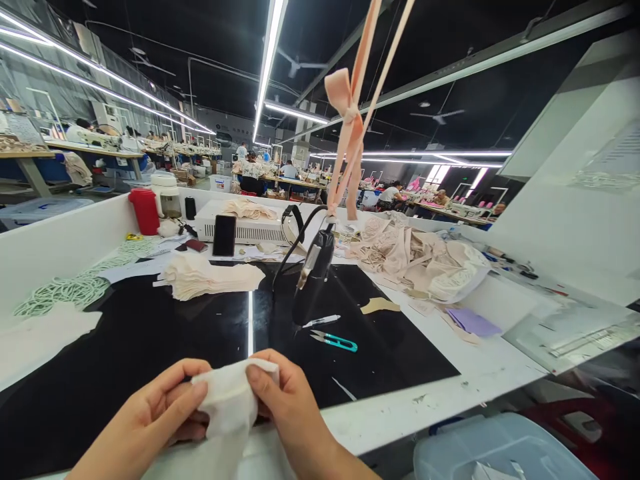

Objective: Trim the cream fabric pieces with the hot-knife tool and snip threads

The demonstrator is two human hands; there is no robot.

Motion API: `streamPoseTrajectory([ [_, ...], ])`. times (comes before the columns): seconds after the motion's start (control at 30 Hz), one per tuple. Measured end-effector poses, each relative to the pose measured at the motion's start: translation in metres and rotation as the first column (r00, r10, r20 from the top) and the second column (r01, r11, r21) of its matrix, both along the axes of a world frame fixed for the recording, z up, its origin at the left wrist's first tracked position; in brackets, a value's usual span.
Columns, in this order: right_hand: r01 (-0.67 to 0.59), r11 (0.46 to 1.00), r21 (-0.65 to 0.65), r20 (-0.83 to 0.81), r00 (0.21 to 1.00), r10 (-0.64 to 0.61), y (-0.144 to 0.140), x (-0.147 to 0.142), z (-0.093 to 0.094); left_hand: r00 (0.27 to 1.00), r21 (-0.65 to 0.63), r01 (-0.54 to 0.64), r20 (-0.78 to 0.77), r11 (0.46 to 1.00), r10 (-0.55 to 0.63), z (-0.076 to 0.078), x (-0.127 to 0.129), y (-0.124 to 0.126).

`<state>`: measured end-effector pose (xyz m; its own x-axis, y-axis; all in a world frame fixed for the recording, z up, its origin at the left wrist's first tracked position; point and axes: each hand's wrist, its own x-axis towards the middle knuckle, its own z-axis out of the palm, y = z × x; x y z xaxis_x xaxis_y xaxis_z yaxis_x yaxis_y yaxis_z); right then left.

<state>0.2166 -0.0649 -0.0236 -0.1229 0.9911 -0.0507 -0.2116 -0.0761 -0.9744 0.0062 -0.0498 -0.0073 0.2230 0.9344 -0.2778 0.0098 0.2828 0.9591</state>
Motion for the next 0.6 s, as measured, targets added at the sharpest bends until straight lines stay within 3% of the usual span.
streamPoseTrajectory([
  [0.13,-0.101,0.995,-0.012,0.057,0.993,0.102,0.008,0.001,0.017,0.989,-0.042,0.137,0.069,0.990,-0.134,-0.011,-0.006,0.002],
  [0.27,-0.197,0.979,-0.045,0.082,0.976,0.200,0.019,-0.006,0.028,0.973,-0.037,0.228,0.031,0.973,-0.227,-0.009,-0.008,0.006],
  [0.43,-0.192,0.965,-0.177,0.009,0.980,0.197,0.034,-0.013,0.021,0.995,-0.052,0.100,0.037,0.994,-0.098,0.005,-0.009,0.009],
  [0.6,-0.268,0.910,-0.316,-0.055,0.963,0.265,0.039,-0.018,0.013,0.994,-0.059,-0.080,0.064,0.995,0.083,0.006,-0.016,0.018],
])
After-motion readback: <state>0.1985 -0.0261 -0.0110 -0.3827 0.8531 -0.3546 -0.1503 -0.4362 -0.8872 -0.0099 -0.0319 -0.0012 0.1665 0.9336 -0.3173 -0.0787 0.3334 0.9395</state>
